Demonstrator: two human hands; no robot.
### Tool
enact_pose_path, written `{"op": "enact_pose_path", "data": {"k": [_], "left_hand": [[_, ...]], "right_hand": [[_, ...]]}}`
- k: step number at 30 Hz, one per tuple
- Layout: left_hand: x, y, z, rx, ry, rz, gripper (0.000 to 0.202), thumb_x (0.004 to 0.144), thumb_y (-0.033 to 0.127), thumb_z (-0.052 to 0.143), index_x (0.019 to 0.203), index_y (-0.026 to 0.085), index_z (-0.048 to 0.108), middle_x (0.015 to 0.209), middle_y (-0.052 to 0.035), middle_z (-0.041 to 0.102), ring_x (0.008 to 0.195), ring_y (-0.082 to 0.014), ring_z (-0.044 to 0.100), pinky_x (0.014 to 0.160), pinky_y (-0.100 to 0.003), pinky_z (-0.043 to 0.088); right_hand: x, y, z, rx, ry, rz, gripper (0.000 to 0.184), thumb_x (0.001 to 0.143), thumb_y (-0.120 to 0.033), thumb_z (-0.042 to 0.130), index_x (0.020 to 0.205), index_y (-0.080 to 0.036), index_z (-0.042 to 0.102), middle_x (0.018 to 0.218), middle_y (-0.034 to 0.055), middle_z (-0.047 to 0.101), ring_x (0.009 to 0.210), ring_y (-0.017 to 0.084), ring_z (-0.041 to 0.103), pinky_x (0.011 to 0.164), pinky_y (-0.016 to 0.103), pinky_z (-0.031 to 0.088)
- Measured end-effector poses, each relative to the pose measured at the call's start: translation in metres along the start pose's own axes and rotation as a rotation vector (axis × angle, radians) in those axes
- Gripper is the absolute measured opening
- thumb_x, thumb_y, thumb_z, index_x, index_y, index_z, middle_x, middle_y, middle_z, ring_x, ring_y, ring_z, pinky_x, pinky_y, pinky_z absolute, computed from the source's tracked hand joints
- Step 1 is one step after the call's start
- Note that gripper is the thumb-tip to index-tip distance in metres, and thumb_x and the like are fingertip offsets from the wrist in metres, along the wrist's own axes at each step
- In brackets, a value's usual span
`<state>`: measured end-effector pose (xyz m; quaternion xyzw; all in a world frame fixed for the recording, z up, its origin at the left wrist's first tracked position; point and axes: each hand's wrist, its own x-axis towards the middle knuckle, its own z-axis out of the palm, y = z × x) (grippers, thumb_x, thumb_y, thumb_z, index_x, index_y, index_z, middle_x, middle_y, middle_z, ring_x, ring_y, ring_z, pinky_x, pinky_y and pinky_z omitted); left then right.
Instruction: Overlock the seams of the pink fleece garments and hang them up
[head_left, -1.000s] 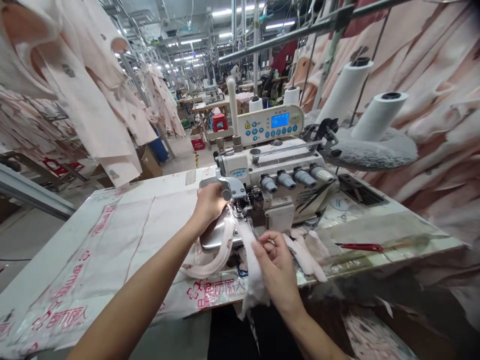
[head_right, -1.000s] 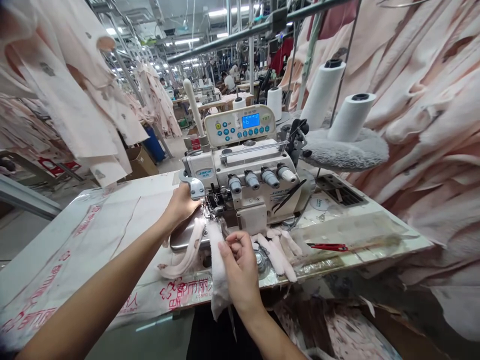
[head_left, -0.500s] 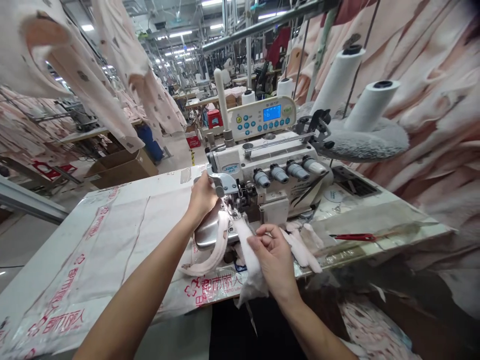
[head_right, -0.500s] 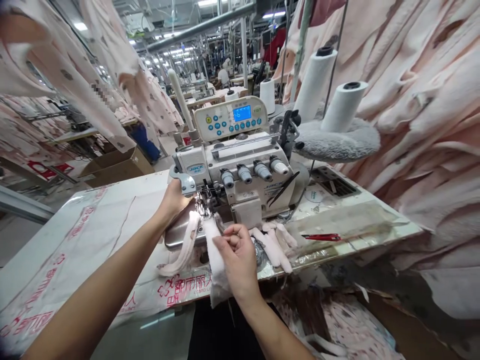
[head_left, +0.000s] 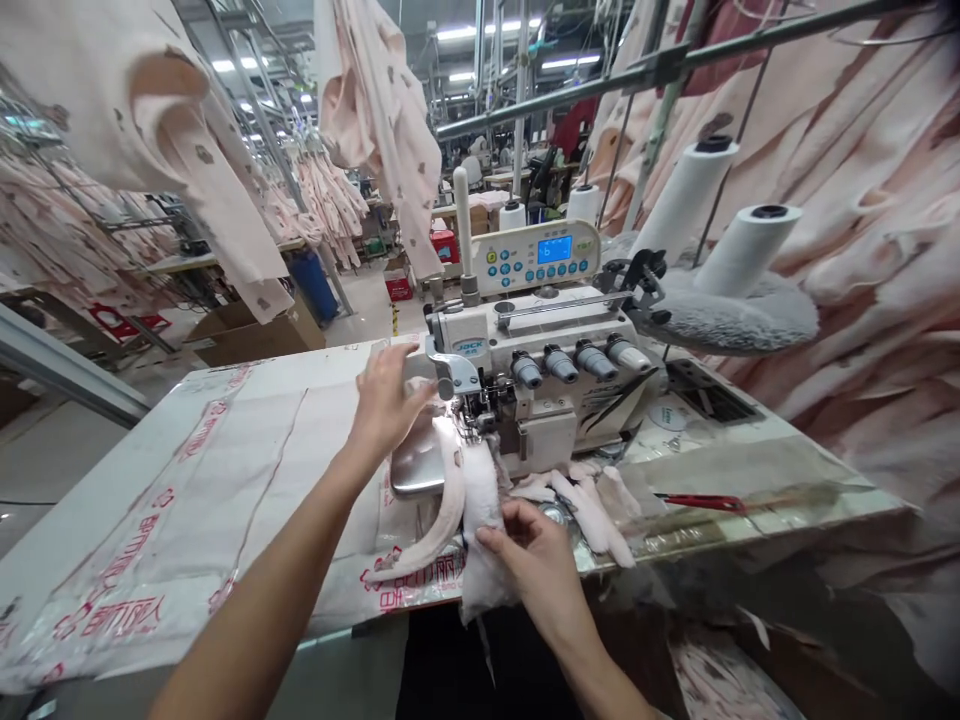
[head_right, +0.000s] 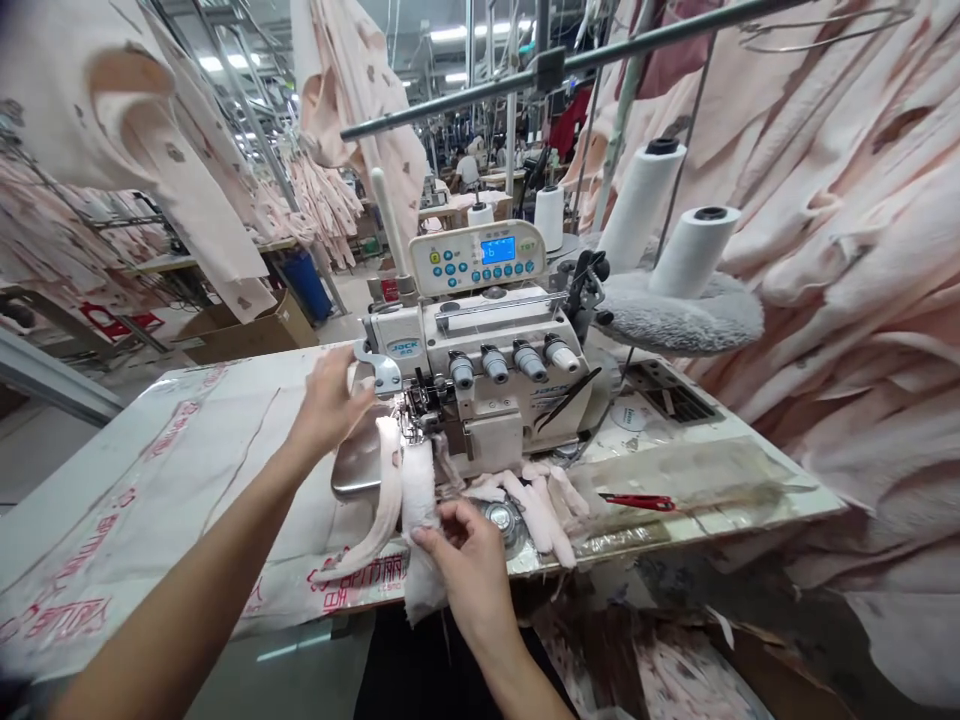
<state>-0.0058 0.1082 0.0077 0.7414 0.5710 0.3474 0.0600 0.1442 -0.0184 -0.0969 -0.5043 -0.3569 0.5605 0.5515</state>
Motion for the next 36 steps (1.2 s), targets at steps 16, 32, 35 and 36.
{"op": "enact_pose_path", "data": {"k": [16,32,35,36], "left_hand": [[-0.205,0.021,0.007,-0.667,-0.346,-0.517,0.038,0.083,0.05,0.051,0.072,0.015,0.061,0.068,-0.002,0.059,0.064,-0.0138,0.05,0.059,-0.021,0.041],[-0.197,0.028,0.011,-0.596,-0.217,-0.384,0.027,0.085,0.045,0.051,0.078,0.02,0.059,0.074,-0.0013,0.061,0.069,-0.0156,0.057,0.063,-0.023,0.043],[-0.182,0.023,0.009,-0.732,-0.313,-0.411,0.029,0.086,0.047,0.048,0.095,0.021,0.058,0.088,-0.004,0.063,0.082,-0.0178,0.058,0.072,-0.026,0.046],[-0.179,0.024,0.009,-0.773,-0.362,-0.406,0.031,0.086,0.047,0.048,0.099,0.02,0.057,0.091,-0.0047,0.063,0.084,-0.0181,0.058,0.073,-0.027,0.047]], "right_hand": [[-0.026,-0.005,0.004,0.377,-0.268,0.102,0.043,0.067,-0.03,0.078,0.104,-0.019,0.059,0.086,0.0012,0.069,0.074,0.012,0.063,0.071,0.023,0.048],[-0.034,-0.006,0.0,0.374,-0.343,0.086,0.025,0.072,-0.028,0.075,0.092,-0.016,0.069,0.081,0.003,0.07,0.072,0.014,0.061,0.074,0.025,0.045],[-0.039,-0.002,-0.002,0.364,-0.319,0.126,0.026,0.077,-0.032,0.069,0.099,-0.018,0.067,0.087,0.0041,0.069,0.074,0.015,0.061,0.074,0.027,0.046],[-0.041,0.001,-0.003,0.345,-0.294,0.136,0.027,0.078,-0.034,0.069,0.099,-0.018,0.067,0.087,0.0042,0.069,0.074,0.015,0.06,0.073,0.027,0.046]]}}
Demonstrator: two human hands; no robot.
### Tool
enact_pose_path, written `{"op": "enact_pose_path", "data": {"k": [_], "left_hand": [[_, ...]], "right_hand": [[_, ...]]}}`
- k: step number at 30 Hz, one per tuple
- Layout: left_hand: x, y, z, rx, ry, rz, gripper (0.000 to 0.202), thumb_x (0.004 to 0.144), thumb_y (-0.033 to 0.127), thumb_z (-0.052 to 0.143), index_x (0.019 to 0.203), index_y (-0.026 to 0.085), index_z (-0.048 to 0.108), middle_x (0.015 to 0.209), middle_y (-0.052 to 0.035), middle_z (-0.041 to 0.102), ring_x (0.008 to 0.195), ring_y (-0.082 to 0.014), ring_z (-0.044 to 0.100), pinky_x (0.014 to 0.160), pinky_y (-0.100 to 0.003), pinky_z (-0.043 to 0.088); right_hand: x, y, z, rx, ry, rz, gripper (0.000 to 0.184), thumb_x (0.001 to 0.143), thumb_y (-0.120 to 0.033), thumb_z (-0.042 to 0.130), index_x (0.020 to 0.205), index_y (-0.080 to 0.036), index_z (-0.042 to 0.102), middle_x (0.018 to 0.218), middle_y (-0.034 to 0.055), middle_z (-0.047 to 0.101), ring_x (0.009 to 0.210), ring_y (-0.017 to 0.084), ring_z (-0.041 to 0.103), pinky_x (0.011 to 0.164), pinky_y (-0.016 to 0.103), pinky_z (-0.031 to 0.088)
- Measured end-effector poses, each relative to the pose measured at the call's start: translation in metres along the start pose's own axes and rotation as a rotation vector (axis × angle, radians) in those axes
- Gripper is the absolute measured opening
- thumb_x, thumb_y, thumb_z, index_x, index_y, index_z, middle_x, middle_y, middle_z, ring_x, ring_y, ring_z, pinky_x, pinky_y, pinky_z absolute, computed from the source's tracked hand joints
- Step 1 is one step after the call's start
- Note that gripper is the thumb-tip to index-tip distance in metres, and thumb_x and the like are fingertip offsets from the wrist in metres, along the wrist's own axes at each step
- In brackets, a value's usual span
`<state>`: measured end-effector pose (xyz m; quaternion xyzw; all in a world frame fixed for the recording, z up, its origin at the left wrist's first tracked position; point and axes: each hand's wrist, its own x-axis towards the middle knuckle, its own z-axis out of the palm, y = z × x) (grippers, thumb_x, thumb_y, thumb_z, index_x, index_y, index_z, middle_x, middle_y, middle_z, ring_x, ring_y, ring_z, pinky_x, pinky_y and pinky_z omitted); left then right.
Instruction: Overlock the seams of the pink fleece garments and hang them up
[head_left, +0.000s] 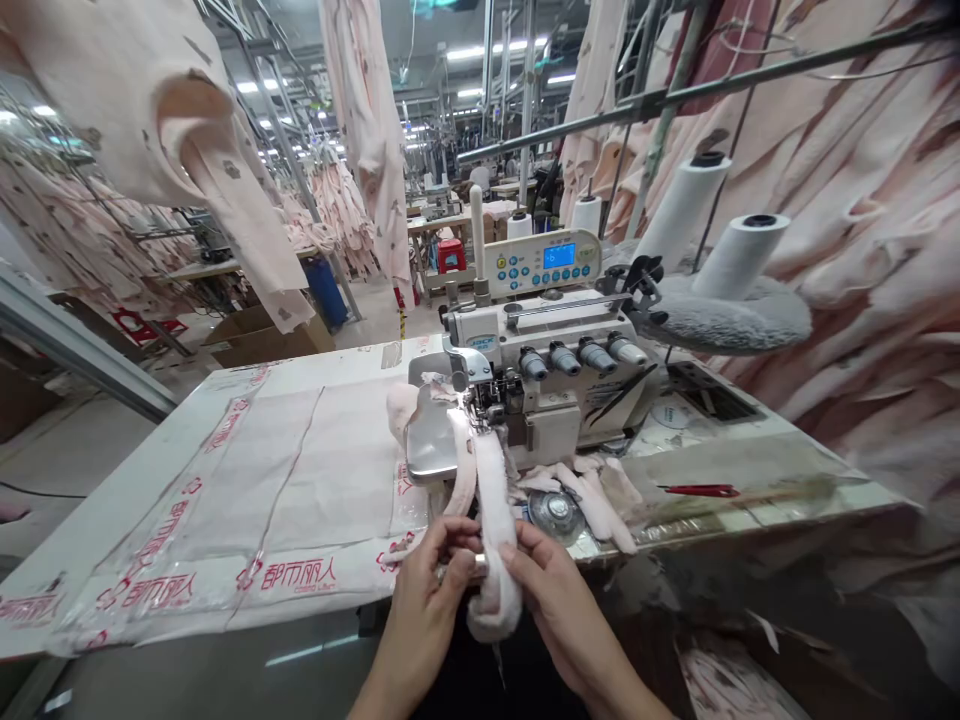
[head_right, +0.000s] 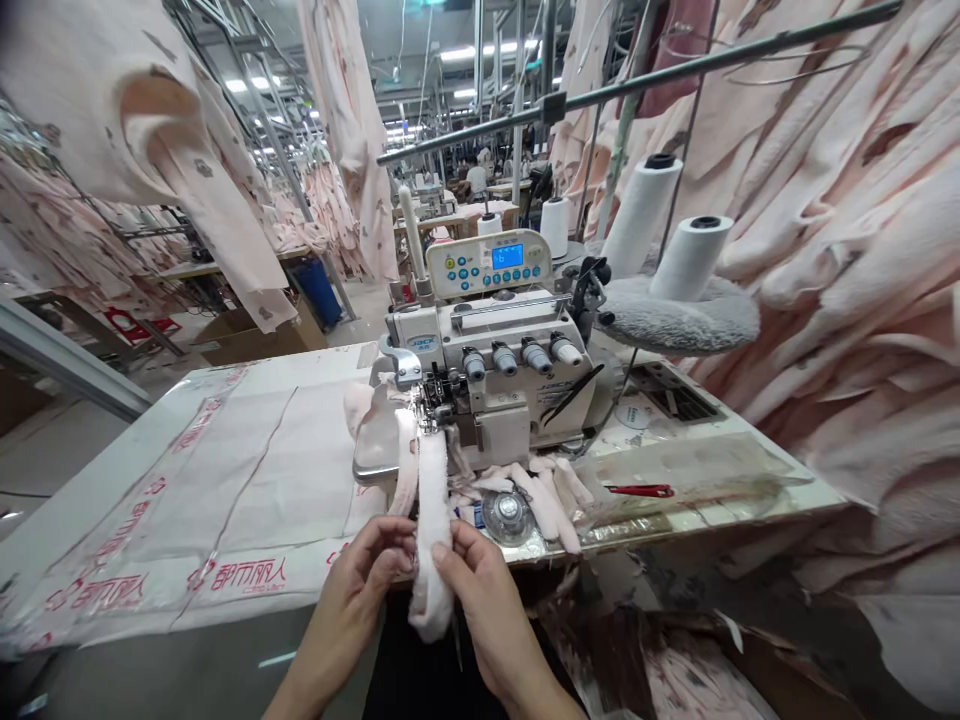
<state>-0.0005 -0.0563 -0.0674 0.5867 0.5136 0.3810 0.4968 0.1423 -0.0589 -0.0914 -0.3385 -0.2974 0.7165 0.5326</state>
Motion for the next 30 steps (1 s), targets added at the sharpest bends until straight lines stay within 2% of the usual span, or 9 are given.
{"op": "enact_pose_path", "data": {"k": [3,6,9,12,15,19,23,30], "left_hand": [[0.005,0.004,0.004,0.013,-0.08,-0.009,0.031,0.085,0.045,0.051,0.099,0.019,0.06,0.089,-0.0041,0.063,0.082,-0.0172,0.057,0.074,-0.027,0.046],[0.006,0.007,0.008,0.104,-0.056,0.005,0.027,0.085,0.043,0.053,0.097,0.02,0.062,0.086,-0.0025,0.064,0.08,-0.0167,0.058,0.073,-0.026,0.045],[0.005,0.007,0.007,0.198,-0.039,0.046,0.023,0.086,0.04,0.052,0.097,0.022,0.062,0.089,-0.0021,0.065,0.082,-0.0171,0.059,0.073,-0.026,0.046],[0.005,0.007,0.002,0.325,0.042,0.186,0.017,0.087,0.034,0.051,0.097,0.024,0.061,0.092,-0.0028,0.066,0.084,-0.0177,0.061,0.074,-0.027,0.047],[0.011,0.013,-0.006,0.443,0.131,0.445,0.015,0.088,0.024,0.051,0.101,0.024,0.059,0.094,-0.0034,0.066,0.088,-0.0175,0.06,0.076,-0.028,0.048],[0.029,0.025,-0.014,0.64,0.122,0.725,0.027,0.086,0.013,0.051,0.112,0.02,0.056,0.108,-0.0064,0.065,0.105,-0.0189,0.055,0.09,-0.033,0.045],[0.044,0.03,-0.016,0.835,0.107,0.799,0.03,0.086,0.012,0.052,0.114,0.017,0.058,0.119,-0.0075,0.062,0.113,-0.0208,0.051,0.094,-0.037,0.042],[0.049,0.03,-0.016,0.945,0.127,0.846,0.029,0.085,0.013,0.053,0.113,0.018,0.06,0.119,-0.0067,0.063,0.114,-0.023,0.052,0.092,-0.04,0.042]], "right_hand": [[-0.004,0.007,-0.005,-0.076,0.075,0.009,0.029,0.075,-0.04,0.07,0.092,-0.016,0.068,0.08,0.0036,0.068,0.072,0.015,0.058,0.068,0.024,0.044],[-0.006,0.009,-0.011,-0.124,0.102,0.02,0.031,0.072,-0.043,0.072,0.084,-0.015,0.068,0.07,0.0017,0.065,0.063,0.012,0.054,0.059,0.021,0.04],[-0.005,0.008,-0.012,-0.132,0.104,0.004,0.031,0.072,-0.045,0.072,0.082,-0.016,0.068,0.07,0.0014,0.064,0.063,0.012,0.053,0.06,0.02,0.04],[-0.004,0.005,-0.009,-0.136,0.119,-0.002,0.033,0.071,-0.047,0.072,0.084,-0.017,0.07,0.068,0.0014,0.064,0.062,0.011,0.053,0.058,0.02,0.041],[-0.002,0.004,-0.006,-0.145,0.139,0.039,0.039,0.068,-0.05,0.073,0.085,-0.016,0.07,0.063,0.0012,0.063,0.052,0.009,0.049,0.049,0.019,0.039],[0.001,0.004,-0.004,-0.125,0.136,0.054,0.043,0.067,-0.052,0.072,0.087,-0.015,0.07,0.06,0.0005,0.061,0.048,0.009,0.051,0.046,0.018,0.041],[0.003,0.003,-0.005,-0.095,0.126,0.047,0.04,0.067,-0.049,0.074,0.088,-0.015,0.071,0.062,0.0015,0.063,0.05,0.01,0.055,0.049,0.019,0.044],[0.006,0.001,-0.008,-0.089,0.181,0.06,0.04,0.067,-0.047,0.075,0.092,-0.016,0.072,0.064,0.0018,0.065,0.051,0.011,0.056,0.049,0.022,0.048]]}}
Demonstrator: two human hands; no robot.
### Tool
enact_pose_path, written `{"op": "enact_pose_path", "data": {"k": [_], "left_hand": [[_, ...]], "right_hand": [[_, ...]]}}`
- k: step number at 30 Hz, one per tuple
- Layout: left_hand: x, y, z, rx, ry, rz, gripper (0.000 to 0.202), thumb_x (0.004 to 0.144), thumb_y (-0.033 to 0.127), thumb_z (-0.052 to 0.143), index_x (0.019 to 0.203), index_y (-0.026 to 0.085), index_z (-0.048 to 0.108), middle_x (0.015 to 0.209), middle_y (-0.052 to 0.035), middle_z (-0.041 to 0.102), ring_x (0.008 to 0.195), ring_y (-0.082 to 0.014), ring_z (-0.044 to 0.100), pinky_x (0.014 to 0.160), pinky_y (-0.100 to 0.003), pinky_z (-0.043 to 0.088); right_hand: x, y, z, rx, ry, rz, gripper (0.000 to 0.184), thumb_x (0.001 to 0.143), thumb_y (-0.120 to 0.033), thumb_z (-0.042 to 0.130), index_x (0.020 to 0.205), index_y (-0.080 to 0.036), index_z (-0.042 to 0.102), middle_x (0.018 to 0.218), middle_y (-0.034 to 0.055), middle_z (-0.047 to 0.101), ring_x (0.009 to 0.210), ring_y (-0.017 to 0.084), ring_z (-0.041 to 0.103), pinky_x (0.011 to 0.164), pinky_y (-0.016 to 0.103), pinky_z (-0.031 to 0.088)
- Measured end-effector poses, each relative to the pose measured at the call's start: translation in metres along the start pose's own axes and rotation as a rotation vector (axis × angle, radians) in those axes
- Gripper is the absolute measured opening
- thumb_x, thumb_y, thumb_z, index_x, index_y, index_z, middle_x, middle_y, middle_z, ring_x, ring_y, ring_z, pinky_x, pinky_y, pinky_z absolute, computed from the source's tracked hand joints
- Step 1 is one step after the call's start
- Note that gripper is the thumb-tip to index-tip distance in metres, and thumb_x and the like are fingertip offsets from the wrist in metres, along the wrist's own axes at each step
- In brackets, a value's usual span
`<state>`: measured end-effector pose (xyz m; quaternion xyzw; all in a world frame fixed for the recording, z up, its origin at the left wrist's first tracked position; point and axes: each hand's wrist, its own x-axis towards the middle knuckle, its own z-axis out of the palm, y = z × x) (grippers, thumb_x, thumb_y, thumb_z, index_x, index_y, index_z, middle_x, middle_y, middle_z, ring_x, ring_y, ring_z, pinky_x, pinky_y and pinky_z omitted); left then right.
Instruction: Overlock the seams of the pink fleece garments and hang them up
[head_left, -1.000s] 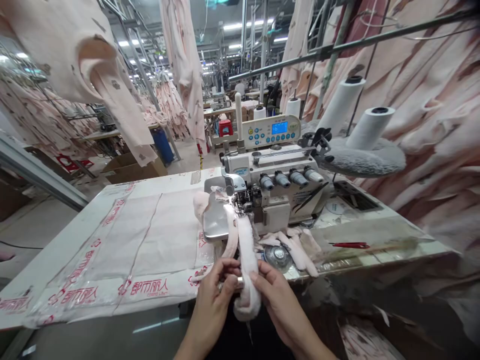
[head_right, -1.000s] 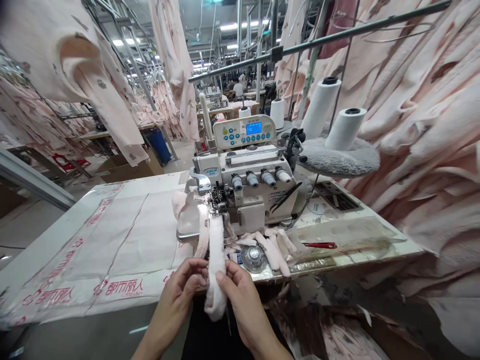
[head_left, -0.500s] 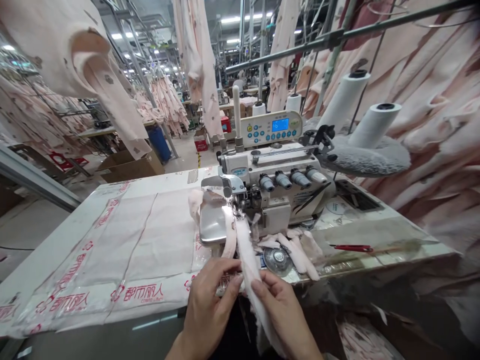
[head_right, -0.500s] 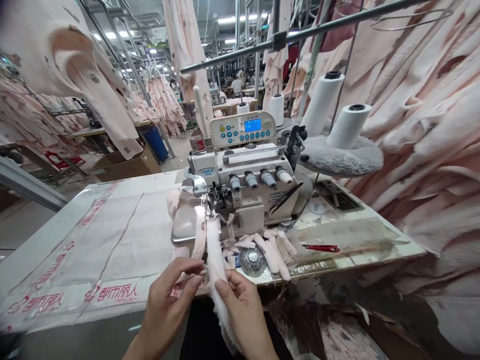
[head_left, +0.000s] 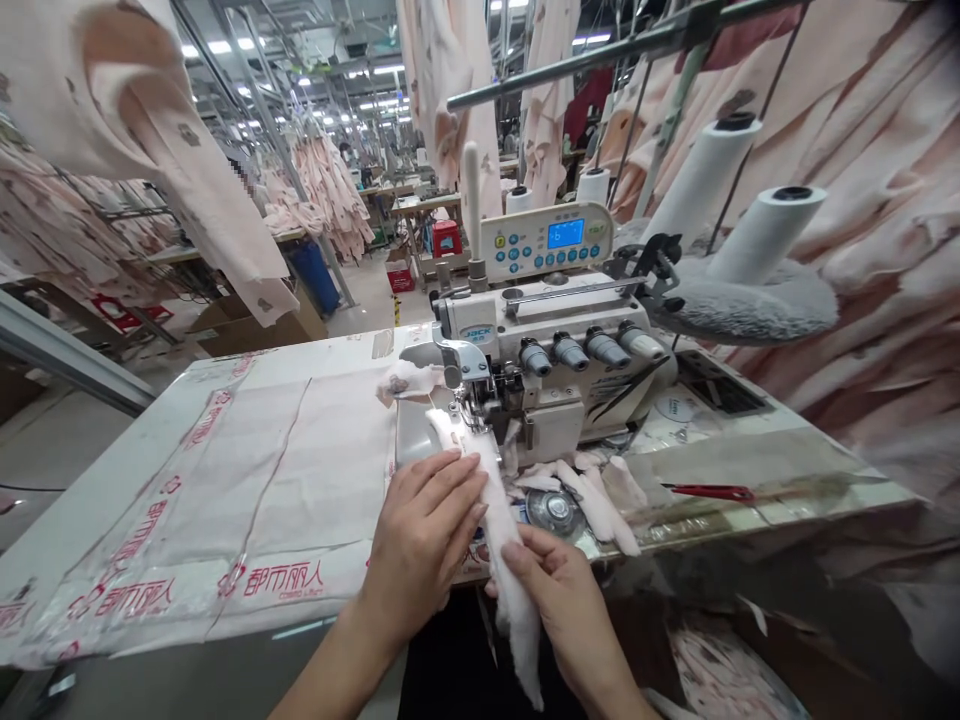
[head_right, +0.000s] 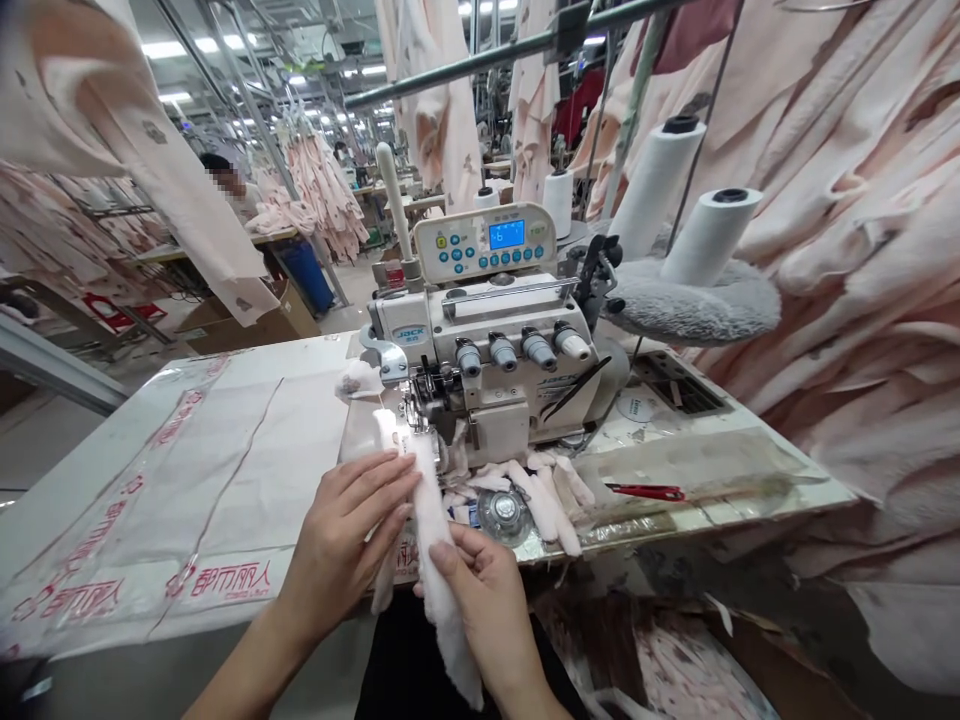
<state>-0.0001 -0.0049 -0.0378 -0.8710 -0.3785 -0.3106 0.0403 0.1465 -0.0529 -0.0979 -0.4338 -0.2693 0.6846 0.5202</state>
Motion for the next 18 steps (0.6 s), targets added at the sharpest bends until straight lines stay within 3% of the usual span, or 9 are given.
{"op": "enact_pose_path", "data": {"k": [10,18], "left_hand": [[-0.0007,0.0054,0.0004,0.021,-0.019,0.047,0.029,0.085,0.013,0.053,0.113,0.015,0.06,0.119,-0.0068,0.064,0.114,-0.0229,0.051,0.095,-0.039,0.039],[-0.0011,0.0093,0.0004,0.023,-0.027,0.054,0.027,0.086,0.014,0.052,0.112,0.013,0.06,0.118,-0.0075,0.064,0.112,-0.0219,0.052,0.094,-0.039,0.04]], "right_hand": [[0.0083,-0.0029,0.0005,0.061,-0.041,-0.075,0.031,0.07,-0.041,0.075,0.091,-0.018,0.072,0.066,0.0012,0.066,0.055,0.011,0.055,0.054,0.022,0.048],[0.0045,-0.0053,0.0015,0.081,-0.026,-0.04,0.029,0.071,-0.038,0.075,0.094,-0.019,0.071,0.07,0.0012,0.067,0.057,0.01,0.056,0.056,0.02,0.047]]}}
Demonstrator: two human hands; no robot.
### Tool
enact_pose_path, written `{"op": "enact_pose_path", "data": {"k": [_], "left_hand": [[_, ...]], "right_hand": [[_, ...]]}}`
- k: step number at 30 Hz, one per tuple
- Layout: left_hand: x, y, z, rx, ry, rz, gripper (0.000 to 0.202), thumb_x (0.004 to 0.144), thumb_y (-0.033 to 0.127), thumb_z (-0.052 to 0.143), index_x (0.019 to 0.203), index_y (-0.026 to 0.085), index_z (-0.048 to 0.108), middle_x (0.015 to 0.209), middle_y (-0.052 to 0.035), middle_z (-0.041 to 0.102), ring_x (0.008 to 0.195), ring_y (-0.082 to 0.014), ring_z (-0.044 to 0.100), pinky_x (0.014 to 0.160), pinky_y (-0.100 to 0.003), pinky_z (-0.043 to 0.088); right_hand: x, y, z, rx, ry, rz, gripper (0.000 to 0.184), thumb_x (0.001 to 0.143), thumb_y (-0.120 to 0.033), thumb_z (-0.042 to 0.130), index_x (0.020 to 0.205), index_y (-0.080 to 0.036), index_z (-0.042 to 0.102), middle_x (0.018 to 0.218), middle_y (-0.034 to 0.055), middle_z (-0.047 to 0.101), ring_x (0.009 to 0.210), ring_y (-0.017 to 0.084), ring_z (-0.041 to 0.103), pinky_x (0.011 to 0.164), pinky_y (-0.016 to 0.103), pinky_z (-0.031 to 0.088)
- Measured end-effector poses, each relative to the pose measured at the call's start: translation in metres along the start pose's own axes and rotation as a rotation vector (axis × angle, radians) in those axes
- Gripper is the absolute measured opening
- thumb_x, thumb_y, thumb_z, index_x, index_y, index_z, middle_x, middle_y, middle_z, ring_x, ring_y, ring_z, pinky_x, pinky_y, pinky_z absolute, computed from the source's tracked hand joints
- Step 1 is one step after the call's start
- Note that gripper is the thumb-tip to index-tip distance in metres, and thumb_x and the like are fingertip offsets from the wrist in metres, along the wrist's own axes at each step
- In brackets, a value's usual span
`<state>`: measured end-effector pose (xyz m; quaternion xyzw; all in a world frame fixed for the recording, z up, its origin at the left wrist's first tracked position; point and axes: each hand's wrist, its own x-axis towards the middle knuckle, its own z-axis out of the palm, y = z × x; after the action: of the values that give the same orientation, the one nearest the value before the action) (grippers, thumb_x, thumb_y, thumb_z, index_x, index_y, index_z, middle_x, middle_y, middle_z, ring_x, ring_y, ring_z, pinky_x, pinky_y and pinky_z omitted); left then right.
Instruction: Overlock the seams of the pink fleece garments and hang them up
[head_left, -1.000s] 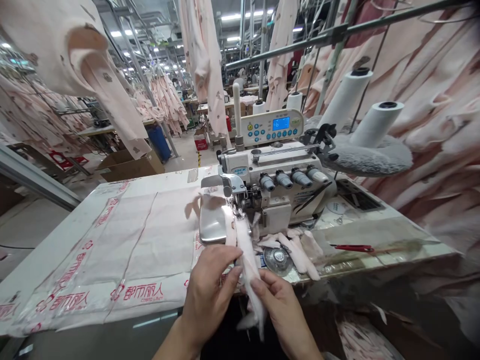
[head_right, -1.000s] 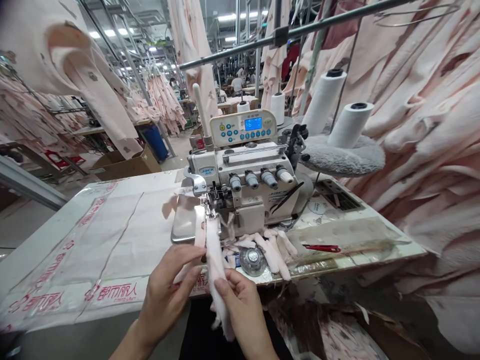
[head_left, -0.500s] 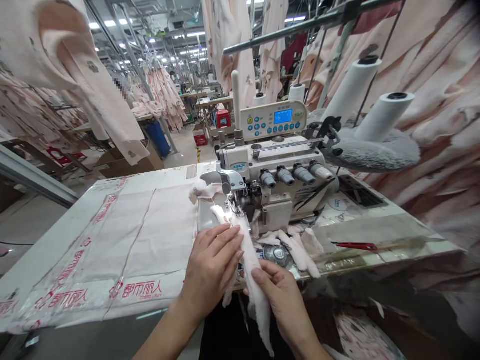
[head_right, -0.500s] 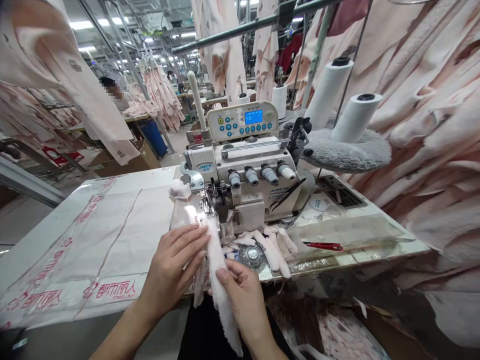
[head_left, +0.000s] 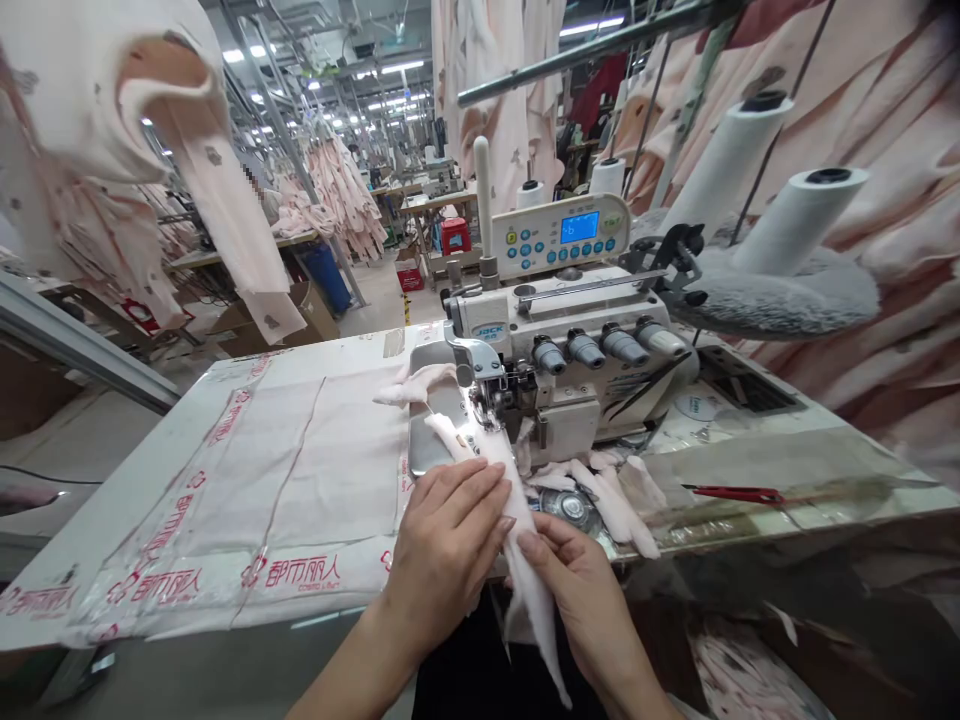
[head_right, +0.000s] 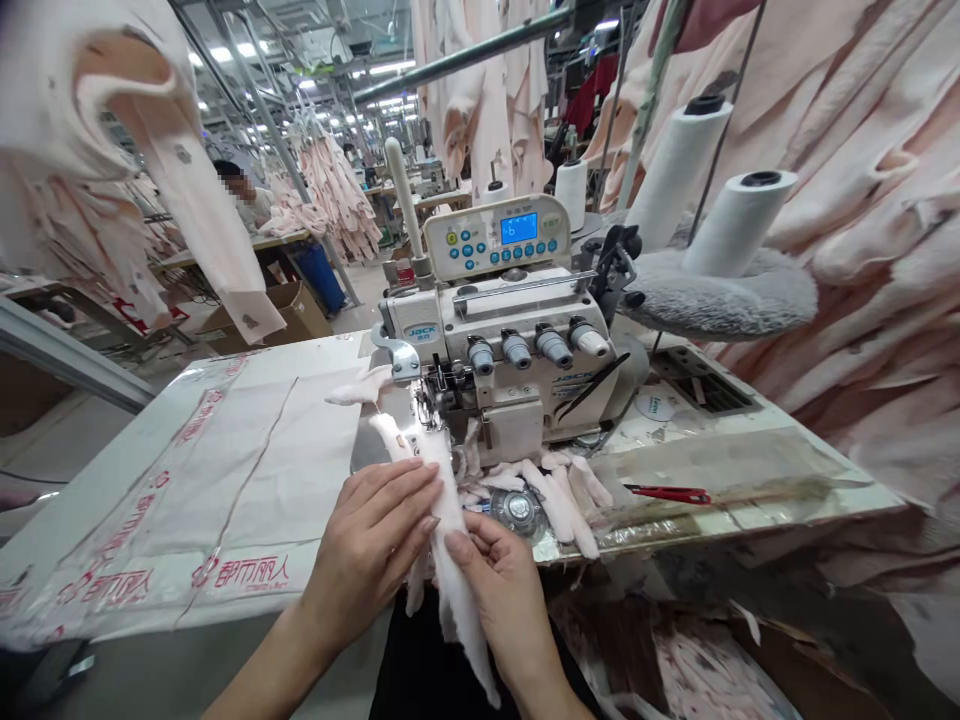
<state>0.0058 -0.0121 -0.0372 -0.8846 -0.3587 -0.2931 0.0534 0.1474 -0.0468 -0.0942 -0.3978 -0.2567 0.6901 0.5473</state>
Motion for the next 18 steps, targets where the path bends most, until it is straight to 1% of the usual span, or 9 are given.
{"op": "enact_pose_path", "data": {"k": [3,6,13,18], "left_hand": [[0.0003,-0.0001,0.0001,0.0,-0.002,-0.001,0.028,0.086,0.014,0.052,0.113,0.013,0.06,0.118,-0.0075,0.064,0.112,-0.0219,0.052,0.094,-0.039,0.04],[0.0006,-0.0003,0.0008,-0.007,0.011,0.002,0.028,0.086,0.014,0.053,0.113,0.014,0.06,0.118,-0.0075,0.064,0.112,-0.0221,0.053,0.094,-0.039,0.04],[-0.0003,0.0016,0.001,-0.015,0.034,-0.007,0.026,0.086,0.013,0.053,0.11,0.013,0.061,0.117,-0.0076,0.065,0.111,-0.0224,0.054,0.093,-0.039,0.04],[-0.0023,0.002,0.0002,-0.011,0.027,-0.013,0.026,0.086,0.013,0.053,0.111,0.012,0.061,0.117,-0.008,0.064,0.112,-0.0226,0.054,0.093,-0.038,0.04]], "right_hand": [[-0.0002,0.0012,-0.0009,0.008,-0.019,-0.006,0.029,0.072,-0.037,0.074,0.095,-0.019,0.071,0.068,0.0008,0.067,0.055,0.009,0.055,0.054,0.019,0.045],[-0.0005,0.0026,-0.0014,0.007,-0.038,-0.023,0.029,0.072,-0.037,0.075,0.094,-0.019,0.071,0.07,0.0013,0.068,0.059,0.01,0.056,0.056,0.019,0.045],[-0.0023,0.003,-0.0001,-0.03,-0.046,-0.05,0.029,0.075,-0.035,0.072,0.099,-0.019,0.07,0.084,0.0028,0.07,0.076,0.014,0.061,0.071,0.022,0.046],[-0.0035,0.0028,0.0011,-0.028,-0.04,-0.062,0.029,0.074,-0.035,0.073,0.098,-0.02,0.07,0.084,0.0024,0.071,0.075,0.014,0.062,0.072,0.023,0.047]]}}
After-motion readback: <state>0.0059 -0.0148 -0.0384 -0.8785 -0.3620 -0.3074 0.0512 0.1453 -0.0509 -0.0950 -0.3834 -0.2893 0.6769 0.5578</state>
